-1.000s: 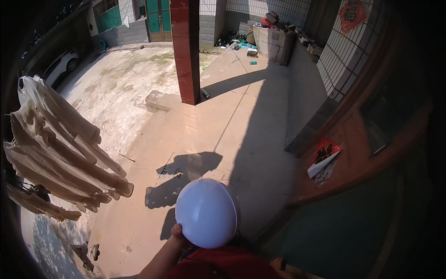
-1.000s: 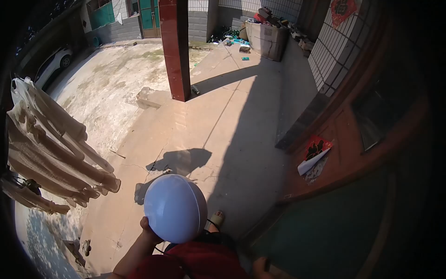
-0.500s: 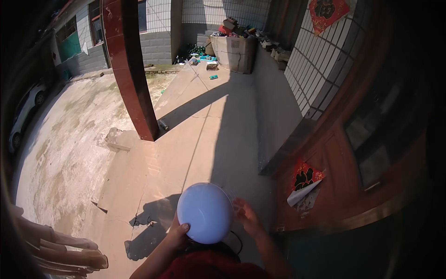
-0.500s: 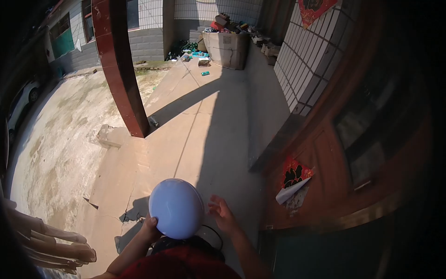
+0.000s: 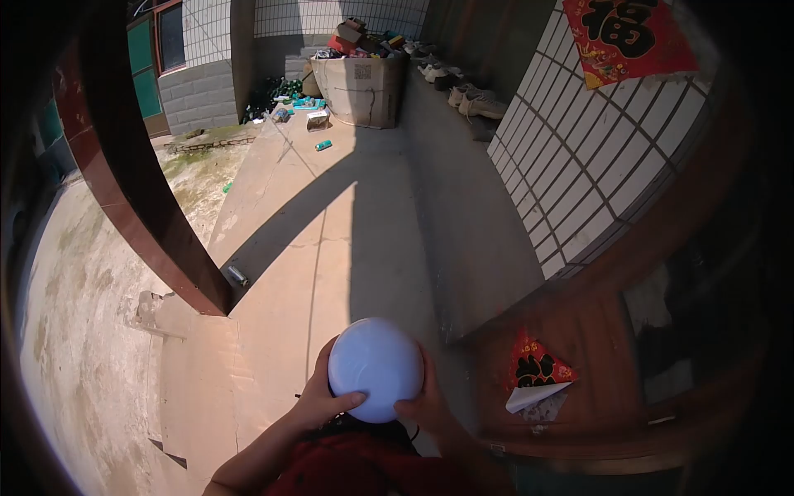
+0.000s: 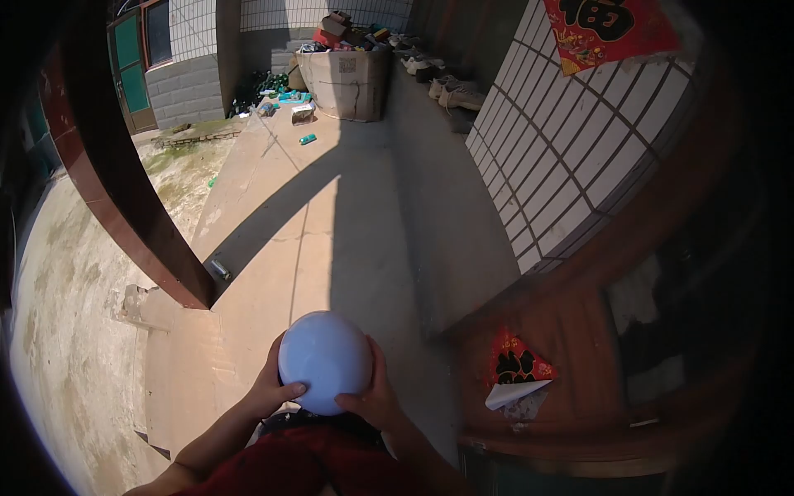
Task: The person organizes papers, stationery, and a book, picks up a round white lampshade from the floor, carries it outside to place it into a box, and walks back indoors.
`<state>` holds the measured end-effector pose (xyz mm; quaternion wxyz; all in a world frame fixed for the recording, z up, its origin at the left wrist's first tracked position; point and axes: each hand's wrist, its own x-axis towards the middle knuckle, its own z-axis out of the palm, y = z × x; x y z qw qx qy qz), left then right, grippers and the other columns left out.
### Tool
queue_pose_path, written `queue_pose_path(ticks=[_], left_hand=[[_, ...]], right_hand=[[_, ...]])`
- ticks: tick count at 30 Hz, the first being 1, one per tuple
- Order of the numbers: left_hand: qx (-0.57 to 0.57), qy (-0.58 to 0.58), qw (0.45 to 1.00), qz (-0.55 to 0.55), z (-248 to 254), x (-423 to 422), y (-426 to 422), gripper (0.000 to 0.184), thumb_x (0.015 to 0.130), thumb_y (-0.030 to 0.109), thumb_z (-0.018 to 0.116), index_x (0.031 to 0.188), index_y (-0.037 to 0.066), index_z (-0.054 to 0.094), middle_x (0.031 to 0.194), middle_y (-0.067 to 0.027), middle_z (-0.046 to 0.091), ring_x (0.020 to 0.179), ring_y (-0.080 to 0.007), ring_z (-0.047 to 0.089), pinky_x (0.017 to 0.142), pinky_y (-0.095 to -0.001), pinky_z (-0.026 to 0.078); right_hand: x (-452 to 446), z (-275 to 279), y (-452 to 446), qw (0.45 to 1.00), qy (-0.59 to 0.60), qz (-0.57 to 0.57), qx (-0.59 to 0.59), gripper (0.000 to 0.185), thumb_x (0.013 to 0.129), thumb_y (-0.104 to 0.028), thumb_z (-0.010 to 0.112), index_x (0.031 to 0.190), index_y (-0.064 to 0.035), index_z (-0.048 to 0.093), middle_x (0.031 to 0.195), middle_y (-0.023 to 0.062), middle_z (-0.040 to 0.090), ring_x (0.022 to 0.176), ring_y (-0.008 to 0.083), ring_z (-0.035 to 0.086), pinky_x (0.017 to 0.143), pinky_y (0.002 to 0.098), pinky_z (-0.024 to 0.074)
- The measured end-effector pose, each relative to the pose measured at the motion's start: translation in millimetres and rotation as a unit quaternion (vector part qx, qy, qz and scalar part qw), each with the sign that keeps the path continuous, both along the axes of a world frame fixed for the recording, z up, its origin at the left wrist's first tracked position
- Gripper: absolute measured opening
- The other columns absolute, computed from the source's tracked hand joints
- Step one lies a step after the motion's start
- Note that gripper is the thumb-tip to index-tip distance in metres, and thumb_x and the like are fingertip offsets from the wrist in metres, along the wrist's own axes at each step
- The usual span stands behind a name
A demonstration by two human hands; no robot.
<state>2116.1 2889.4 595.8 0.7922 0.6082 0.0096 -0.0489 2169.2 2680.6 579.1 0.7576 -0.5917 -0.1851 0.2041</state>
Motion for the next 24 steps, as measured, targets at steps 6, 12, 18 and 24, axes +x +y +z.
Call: queue_pose_path(ticks=[6, 12, 18, 24], left_hand=[[-0.031, 0.022, 0.992, -0.12, -3, 216, 32, 0.109, 0.076, 0.033, 0.076, 0.149, 0.006, 0.0, 0.149, -0.0215, 0.018, 0.139, -0.0337, 0.021, 0.111, -0.0468, 0.024], [-0.059, -0.009, 0.995, -0.077, 12, 405, 107, 0.105, 0.077, 0.024, 0.076, 0.15, 0.01, 0.002, 0.151, -0.0211, 0.016, 0.14, -0.0336, 0.021, 0.111, -0.0473, 0.023], [-0.066, -0.036, 0.997, 0.017, -7, 583, 211, 0.105, 0.072, 0.025, 0.081, 0.149, 0.01, 0.011, 0.149, -0.0193, 0.024, 0.137, -0.0332, 0.027, 0.108, -0.0498, 0.028], [0.019, -0.001, 0.999, -0.047, 2, 799, 335, 0.103, 0.071, 0.028, 0.081, 0.146, 0.006, 0.014, 0.145, -0.0191, 0.03, 0.134, -0.033, 0.034, 0.109, -0.0461, 0.031]], right_hand=[[194, -30, 9, 0.997, 0.045, -0.062, 0.012, 0.11, 0.067, -0.033, 0.082, 0.146, -0.0078, 0.01, 0.142, 0.0131, 0.03, 0.131, 0.0263, 0.032, 0.108, 0.0455, 0.0294], [412, -26, 75, 0.986, 0.154, -0.018, 0.067, 0.096, 0.074, -0.033, 0.077, 0.144, -0.0082, 0.016, 0.138, 0.0105, 0.035, 0.129, 0.0236, 0.034, 0.104, 0.0449, 0.0337], [619, -20, 199, 0.984, 0.141, 0.061, 0.091, 0.093, 0.075, -0.03, 0.075, 0.145, -0.0113, 0.017, 0.139, 0.0098, 0.034, 0.129, 0.0243, 0.034, 0.105, 0.0442, 0.0328], [800, -11, 319, 0.989, 0.135, -0.039, 0.05, 0.098, 0.071, -0.031, 0.074, 0.145, -0.0073, 0.013, 0.14, 0.0128, 0.03, 0.13, 0.0263, 0.032, 0.107, 0.045, 0.0306]])
